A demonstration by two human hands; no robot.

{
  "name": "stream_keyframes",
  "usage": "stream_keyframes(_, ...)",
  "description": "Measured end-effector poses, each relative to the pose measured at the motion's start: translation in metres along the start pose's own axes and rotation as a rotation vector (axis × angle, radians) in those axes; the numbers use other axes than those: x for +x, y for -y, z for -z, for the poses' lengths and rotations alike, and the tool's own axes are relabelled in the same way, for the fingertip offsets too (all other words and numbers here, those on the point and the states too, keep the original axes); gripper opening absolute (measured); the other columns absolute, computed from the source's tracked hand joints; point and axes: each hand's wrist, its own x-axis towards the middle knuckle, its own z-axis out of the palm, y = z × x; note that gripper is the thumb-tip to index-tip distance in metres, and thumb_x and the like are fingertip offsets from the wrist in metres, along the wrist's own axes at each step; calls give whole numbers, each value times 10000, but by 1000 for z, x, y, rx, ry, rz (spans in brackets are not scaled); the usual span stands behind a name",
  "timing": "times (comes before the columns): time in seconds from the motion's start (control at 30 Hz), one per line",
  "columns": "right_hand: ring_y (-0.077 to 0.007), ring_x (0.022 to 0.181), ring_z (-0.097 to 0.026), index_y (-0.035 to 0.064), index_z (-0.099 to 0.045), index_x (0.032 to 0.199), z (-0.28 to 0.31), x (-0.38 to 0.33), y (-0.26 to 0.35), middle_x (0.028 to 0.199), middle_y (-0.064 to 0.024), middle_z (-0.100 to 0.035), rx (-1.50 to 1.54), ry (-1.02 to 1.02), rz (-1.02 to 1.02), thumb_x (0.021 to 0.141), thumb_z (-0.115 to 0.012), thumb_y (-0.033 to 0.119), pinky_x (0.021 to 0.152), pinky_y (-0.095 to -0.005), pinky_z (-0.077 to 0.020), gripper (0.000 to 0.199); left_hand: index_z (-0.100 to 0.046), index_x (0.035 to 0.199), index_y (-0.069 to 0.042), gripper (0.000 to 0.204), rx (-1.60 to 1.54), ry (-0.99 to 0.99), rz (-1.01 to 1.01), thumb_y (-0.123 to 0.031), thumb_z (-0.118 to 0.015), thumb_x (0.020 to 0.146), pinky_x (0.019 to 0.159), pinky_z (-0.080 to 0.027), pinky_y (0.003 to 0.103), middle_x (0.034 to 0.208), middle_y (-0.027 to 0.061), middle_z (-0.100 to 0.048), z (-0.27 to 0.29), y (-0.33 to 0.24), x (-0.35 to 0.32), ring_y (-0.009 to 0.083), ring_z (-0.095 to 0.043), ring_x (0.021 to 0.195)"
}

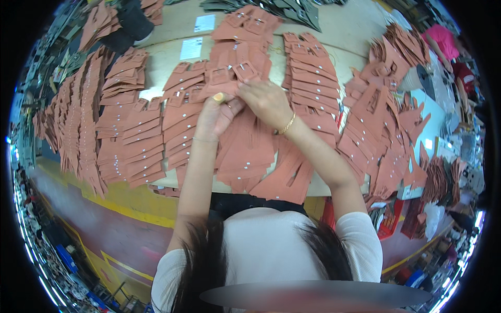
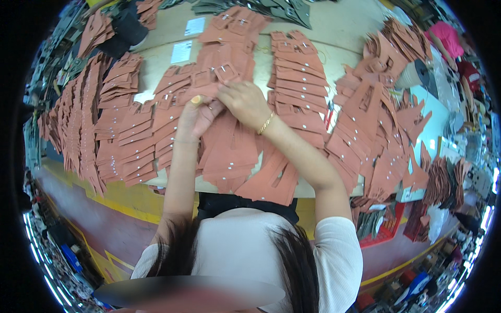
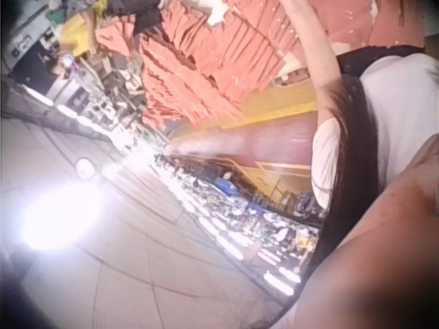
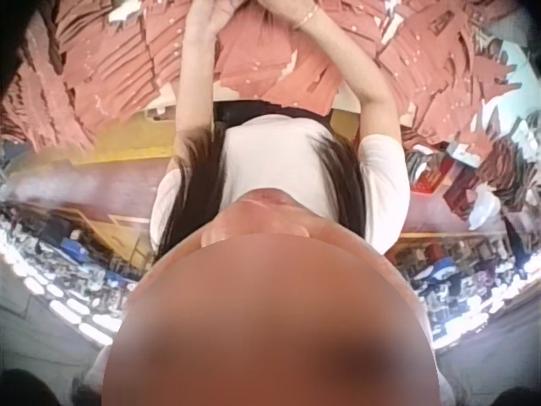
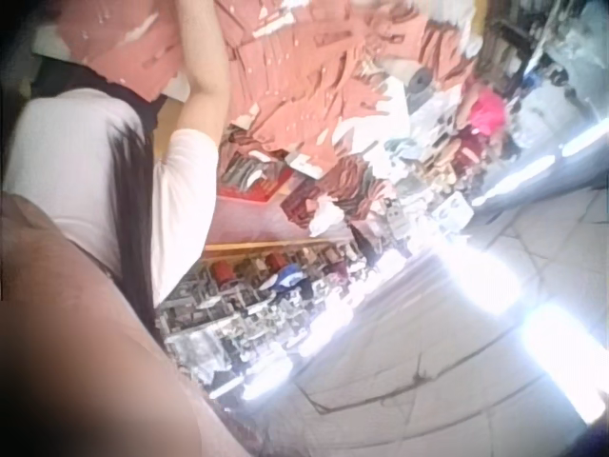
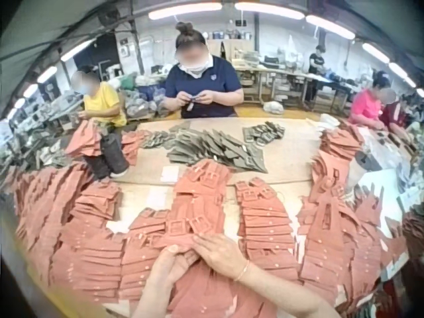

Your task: The person sorts and stacks pink fabric pieces on a table, aligning them into neat piles. They repeatedly pick up pieces, adjust their orientation, and place them into growing stacks while occasionally moving other items aside.

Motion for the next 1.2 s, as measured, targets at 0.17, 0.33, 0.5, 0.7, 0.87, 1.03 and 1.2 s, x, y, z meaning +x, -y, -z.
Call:
stream_keyframes(0.17, -236, 1140, -653, 79, -707, 1041, -9, -16, 4, 1164, -59, -707, 15, 5, -26, 836, -661, 123, 857, -376, -524, 214, -610, 1099, 30, 170, 212, -148, -43, -108, -549, 1021, 873, -576, 392, 1033, 128, -679, -19, 5, 0, 260, -692, 937)
stream_keyframes(0.33, -266, 1186, -622, 74, -719, 1088, 32, -12, 13, 1239, -87, -677, 191, 6, -110, 841, -727, 146, 945, -390, -495, 257, -607, 1108, 35, 172, 268, -155, -68, -101, -570, 1007, 863, -602, 394, 1072, 127, -685, -37, -23, -25, 238, -703, 934)
stream_keyframes(0.5, -267, 1125, -643, 43, -737, 1033, 72, -28, 13, 1214, -110, -678, 335, -64, -353, 858, -723, 90, 928, -372, -507, 182, -606, 1066, 28, 134, 227, -3, -159, -79, -603, 985, 865, -612, 408, 985, 92, -685, -26, -111, -22, 218, -700, 901)
stream_keyframes(0.7, -266, 1052, -667, 8, -729, 1003, 81, -52, 7, 1131, -124, -694, 337, -52, -685, 886, -691, 31, 877, -342, -524, 125, -550, 1149, 22, 164, 97, 127, -273, -81, -541, 1022, 1011, -545, 451, 1033, 122, -630, 15, -222, 141, 224, -642, 974)
stream_keyframes(0.87, -270, 1019, -679, -6, -724, 996, 88, -66, 4, 1089, -142, -702, 231, 44, -743, 904, -669, 17, 889, -341, -522, 110, -486, 1286, -31, 277, 53, -356, -313, -11, -493, 1010, 1066, -478, 552, 1236, 161, -562, 85, -244, 270, 308, -568, 1175)
stream_keyframes(1.03, -247, 984, -678, -21, -710, 1002, 92, -68, 1, 1032, -125, -721, 181, 106, -815, 915, -647, 23, 881, -326, -508, 116, -468, 1356, -55, 409, -34, -484, -290, 23, -484, 954, 1124, -352, 639, 1434, 135, -498, 133, -239, 306, 363, -508, 1292)
stream_keyframes(1.2, -255, 960, -683, -15, -723, 1016, 83, -58, 6, 1016, -125, -723, 278, 104, -739, 898, -669, 16, 861, -333, -518, 134, -99, 1541, 90, 825, -105, -445, -107, -360, -528, 999, 1235, -174, 527, 1612, 335, -90, 102, -249, 219, 467, -140, 1501)
